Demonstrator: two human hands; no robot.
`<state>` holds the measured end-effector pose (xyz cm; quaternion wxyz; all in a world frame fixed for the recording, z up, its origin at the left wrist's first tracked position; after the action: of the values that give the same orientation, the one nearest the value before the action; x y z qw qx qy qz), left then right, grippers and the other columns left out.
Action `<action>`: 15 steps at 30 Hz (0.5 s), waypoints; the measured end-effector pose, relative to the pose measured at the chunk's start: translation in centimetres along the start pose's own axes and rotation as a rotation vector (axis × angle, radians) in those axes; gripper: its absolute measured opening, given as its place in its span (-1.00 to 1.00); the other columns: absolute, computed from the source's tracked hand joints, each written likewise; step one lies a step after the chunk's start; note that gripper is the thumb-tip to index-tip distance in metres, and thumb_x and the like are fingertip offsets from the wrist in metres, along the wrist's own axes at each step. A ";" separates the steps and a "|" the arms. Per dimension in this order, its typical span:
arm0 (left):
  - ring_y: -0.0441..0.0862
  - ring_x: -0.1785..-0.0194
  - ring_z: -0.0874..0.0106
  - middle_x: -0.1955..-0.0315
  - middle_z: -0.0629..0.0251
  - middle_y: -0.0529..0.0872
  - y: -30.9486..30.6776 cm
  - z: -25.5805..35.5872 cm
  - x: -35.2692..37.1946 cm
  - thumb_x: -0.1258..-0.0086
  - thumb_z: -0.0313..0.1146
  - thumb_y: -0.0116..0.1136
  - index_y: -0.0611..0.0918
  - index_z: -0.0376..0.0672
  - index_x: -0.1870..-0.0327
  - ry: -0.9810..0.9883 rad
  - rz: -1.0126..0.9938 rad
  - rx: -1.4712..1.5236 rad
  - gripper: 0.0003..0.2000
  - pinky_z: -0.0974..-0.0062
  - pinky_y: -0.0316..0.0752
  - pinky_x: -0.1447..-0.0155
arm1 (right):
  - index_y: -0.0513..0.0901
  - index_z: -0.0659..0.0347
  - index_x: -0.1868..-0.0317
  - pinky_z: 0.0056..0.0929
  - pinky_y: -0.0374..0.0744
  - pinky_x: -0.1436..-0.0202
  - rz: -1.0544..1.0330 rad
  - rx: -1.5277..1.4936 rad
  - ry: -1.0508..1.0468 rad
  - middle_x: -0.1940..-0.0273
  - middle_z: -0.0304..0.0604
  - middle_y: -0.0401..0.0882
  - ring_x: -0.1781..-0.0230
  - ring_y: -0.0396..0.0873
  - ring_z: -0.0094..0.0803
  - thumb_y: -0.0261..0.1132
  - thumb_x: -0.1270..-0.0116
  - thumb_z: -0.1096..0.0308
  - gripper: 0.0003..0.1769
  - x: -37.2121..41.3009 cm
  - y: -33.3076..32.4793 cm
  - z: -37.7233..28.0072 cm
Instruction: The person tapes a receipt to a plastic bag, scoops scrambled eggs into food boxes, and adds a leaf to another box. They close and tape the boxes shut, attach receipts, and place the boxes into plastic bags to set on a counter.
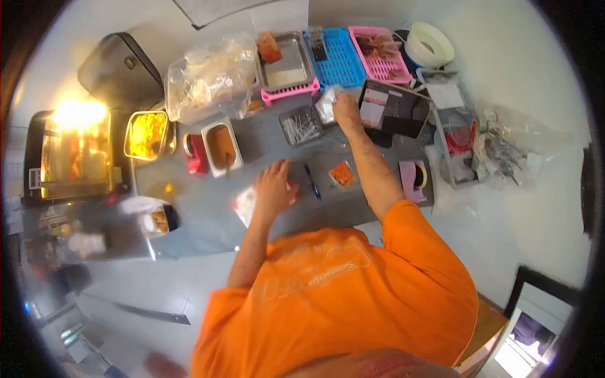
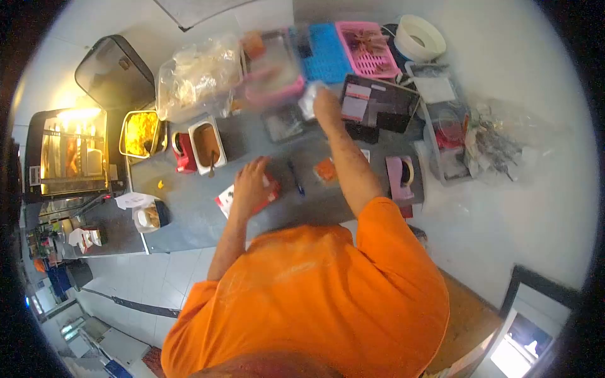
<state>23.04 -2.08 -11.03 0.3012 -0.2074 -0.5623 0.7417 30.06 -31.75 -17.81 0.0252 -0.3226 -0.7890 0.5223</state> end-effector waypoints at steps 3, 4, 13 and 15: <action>0.50 -0.14 0.26 -0.12 0.26 0.54 -0.7 0.4 -1.8 -0.06 -0.23 0.33 0.47 -0.04 -0.20 0.001 0.066 0.182 -0.41 0.23 0.38 -0.20 | 0.66 0.32 0.28 -0.09 0.55 0.18 -0.065 -0.064 0.064 0.37 0.09 0.64 0.30 0.63 0.02 0.28 -0.21 0.32 -0.79 -1.1 -1.9 0.2; 0.50 -0.15 0.20 -0.11 0.18 0.55 -0.4 -0.1 -2.4 -0.09 -0.25 0.32 0.46 -0.07 -0.21 0.025 0.046 0.241 -0.41 0.21 0.37 -0.22 | 0.66 0.30 0.26 -0.17 0.56 0.17 0.036 -0.220 0.054 0.34 0.07 0.65 0.28 0.63 -0.03 0.25 -0.23 0.33 -0.80 -0.7 -4.8 -0.5; 0.59 0.01 0.35 0.01 0.22 0.60 0.8 8.4 -14.7 -0.28 -0.26 0.26 0.45 -0.26 -0.17 -0.351 -0.472 1.712 -0.53 0.43 0.53 0.02 | 0.62 0.31 0.16 -0.59 0.52 0.28 -0.356 -1.113 0.134 0.37 -0.26 0.63 0.39 0.58 -0.54 0.29 -0.29 0.38 -0.81 6.2 -11.4 1.1; 0.61 0.08 0.39 0.14 0.19 0.63 2.0 9.7 -14.8 -0.31 -0.36 0.19 0.53 -0.32 0.00 -0.362 -0.289 1.810 -0.69 0.46 0.58 0.13 | 0.59 0.31 0.11 -0.52 0.57 0.24 -0.443 -1.232 0.377 0.33 -0.22 0.63 0.37 0.60 -0.49 0.26 -0.30 0.41 -0.80 8.1 -13.0 1.0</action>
<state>27.24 -19.40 -10.68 0.3453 0.2970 0.1707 0.8737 17.02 -31.46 -9.79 0.0803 -0.1944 -0.9719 -0.1052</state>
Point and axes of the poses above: each hand's wrist, its own x-axis away from the middle knuckle, its own y-axis out of the palm, z = x × y, the point moved 5 cm from there along -x, towards the middle knuckle
